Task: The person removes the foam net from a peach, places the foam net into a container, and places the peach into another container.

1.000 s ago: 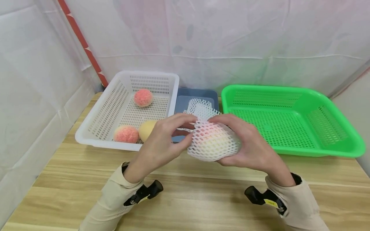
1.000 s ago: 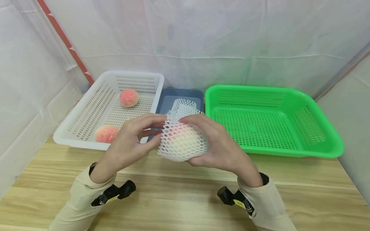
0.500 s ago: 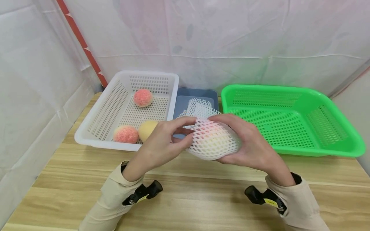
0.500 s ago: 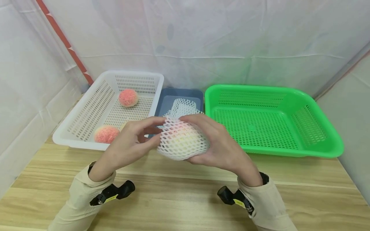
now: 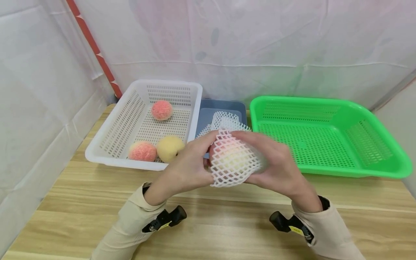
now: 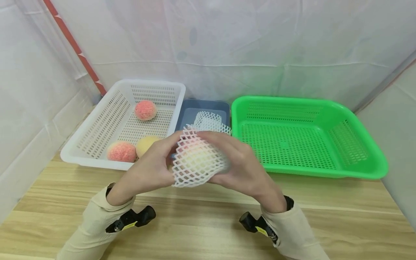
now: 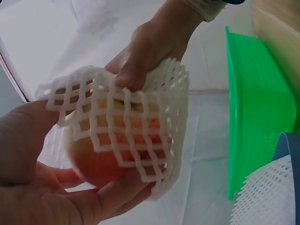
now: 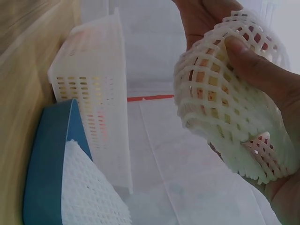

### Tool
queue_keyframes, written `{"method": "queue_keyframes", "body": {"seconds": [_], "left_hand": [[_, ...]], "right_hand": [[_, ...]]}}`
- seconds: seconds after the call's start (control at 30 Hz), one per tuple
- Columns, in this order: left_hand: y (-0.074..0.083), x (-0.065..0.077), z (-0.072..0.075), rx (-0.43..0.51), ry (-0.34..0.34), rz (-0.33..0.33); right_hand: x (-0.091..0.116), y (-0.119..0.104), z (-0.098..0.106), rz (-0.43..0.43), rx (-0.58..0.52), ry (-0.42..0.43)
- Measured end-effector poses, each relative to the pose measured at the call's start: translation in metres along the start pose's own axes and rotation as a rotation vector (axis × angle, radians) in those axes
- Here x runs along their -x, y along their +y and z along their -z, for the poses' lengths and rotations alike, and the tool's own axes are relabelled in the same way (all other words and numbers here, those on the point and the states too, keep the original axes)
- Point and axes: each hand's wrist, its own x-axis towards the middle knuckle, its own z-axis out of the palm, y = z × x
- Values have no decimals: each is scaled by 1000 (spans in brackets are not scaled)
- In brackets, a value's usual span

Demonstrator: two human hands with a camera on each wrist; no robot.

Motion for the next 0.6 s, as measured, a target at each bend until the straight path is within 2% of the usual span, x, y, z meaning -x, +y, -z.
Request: {"method": "queue_keyframes", "body": {"seconds": [0.1,0.13,0.43,0.6], "left_hand": [[-1,-1,-2,-157,34,-25],[-1,-1,-3,-174,40,-25],[-2,-2,-5,-174,58,5],[-4,-3,-6,-160,123,-13]], "right_hand": [[0,-1,-5,23,4,15],[1,-1,-6,26,6,20],[2,-1,-13,56,48,73],[-1,-2,-15,74,59,112]]}}
